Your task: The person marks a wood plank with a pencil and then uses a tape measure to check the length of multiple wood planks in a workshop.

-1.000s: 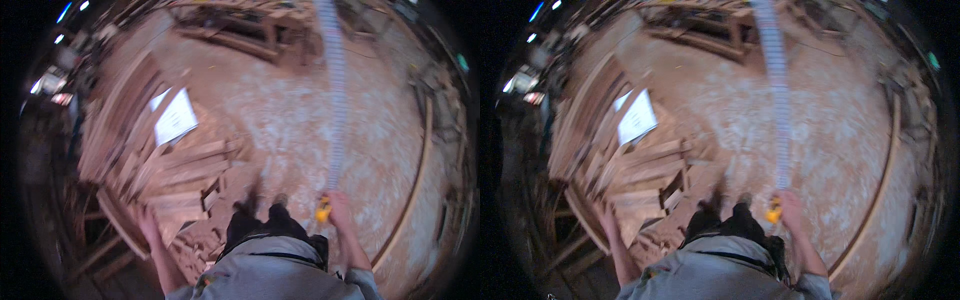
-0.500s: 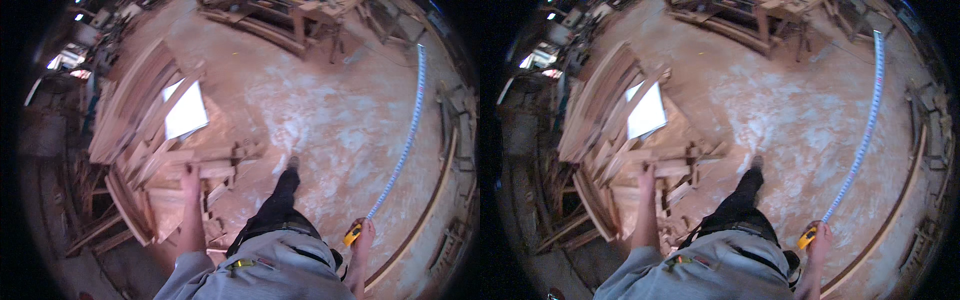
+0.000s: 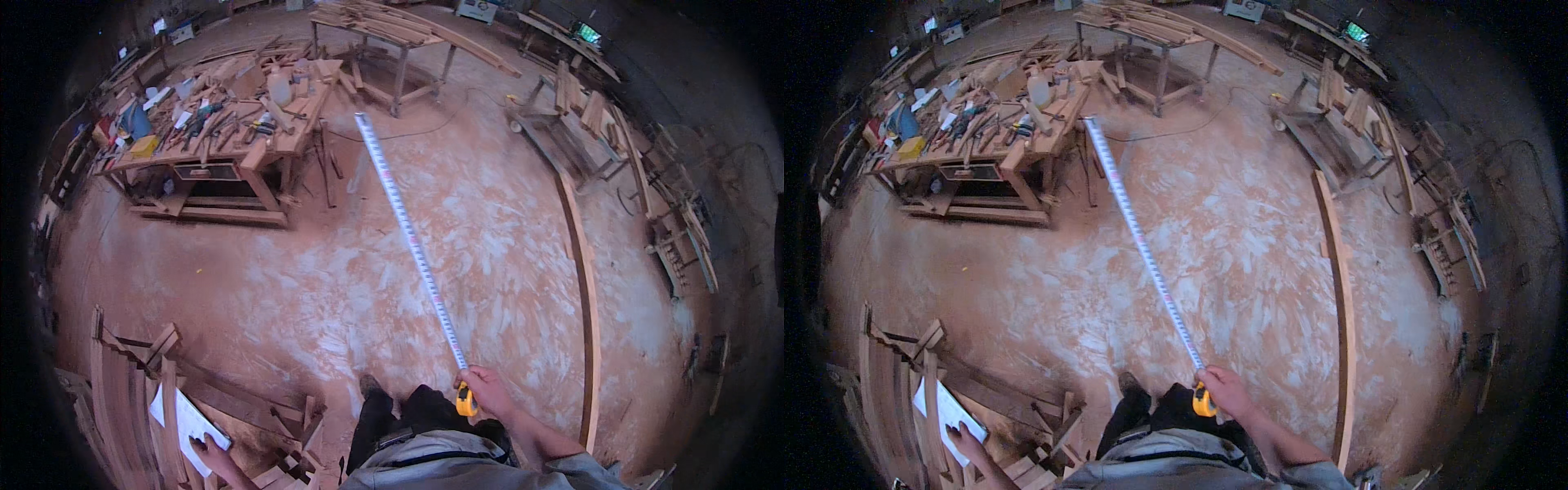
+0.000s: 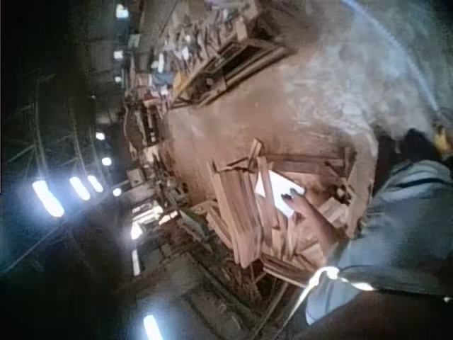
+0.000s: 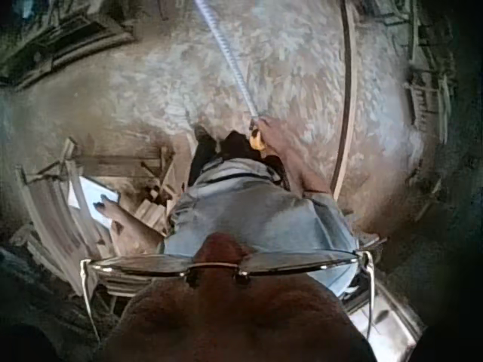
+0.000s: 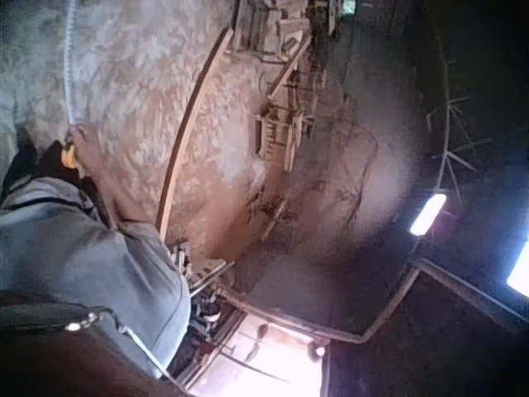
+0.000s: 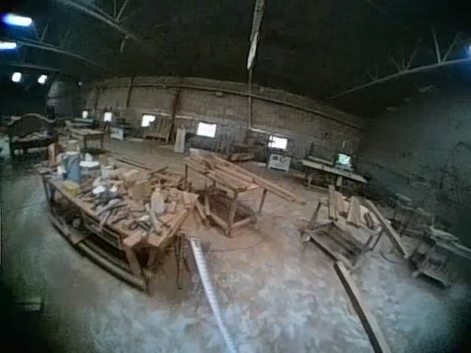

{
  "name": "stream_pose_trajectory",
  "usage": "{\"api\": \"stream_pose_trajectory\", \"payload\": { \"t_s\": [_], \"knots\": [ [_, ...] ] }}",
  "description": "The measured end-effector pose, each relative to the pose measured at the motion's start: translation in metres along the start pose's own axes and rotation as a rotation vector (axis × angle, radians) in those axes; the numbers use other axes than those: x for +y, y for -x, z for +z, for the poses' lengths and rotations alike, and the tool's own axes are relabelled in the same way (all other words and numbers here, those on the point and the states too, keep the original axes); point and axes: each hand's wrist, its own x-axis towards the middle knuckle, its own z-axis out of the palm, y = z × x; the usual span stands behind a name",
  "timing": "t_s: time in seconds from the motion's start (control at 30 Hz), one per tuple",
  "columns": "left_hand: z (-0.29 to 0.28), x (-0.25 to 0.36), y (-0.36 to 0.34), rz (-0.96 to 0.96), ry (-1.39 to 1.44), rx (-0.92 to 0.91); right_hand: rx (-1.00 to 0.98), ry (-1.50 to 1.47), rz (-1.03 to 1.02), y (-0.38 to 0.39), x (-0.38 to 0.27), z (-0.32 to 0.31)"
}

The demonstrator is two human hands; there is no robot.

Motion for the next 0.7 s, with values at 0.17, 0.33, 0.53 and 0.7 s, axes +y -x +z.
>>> {"api": "stream_pose_trajectory", "payload": {
  "t_s": [0.17,0.33,0.53,0.7],
  "knots": [
    [0.011,0.06,0.038,-0.155,-0.357,-0.049,0.106,-0.26,0.073,-0.014,0.013,-0.01],
    [0.023,0.099,0.133,-0.072,-0.286,0.116,0.005,-0.189,0.088,-0.051,0.007,-0.038],
    [-0.006,0.048,0.203,-0.365,-0.299,0.451,-0.217,0.026,0.026,-0.117,-0.047,-0.054],
    [-0.01,0.02,0.2,-0.699,-0.294,0.453,-0.265,0.047,-0.103,-0.164,-0.089,-0.032]
  ]
}}
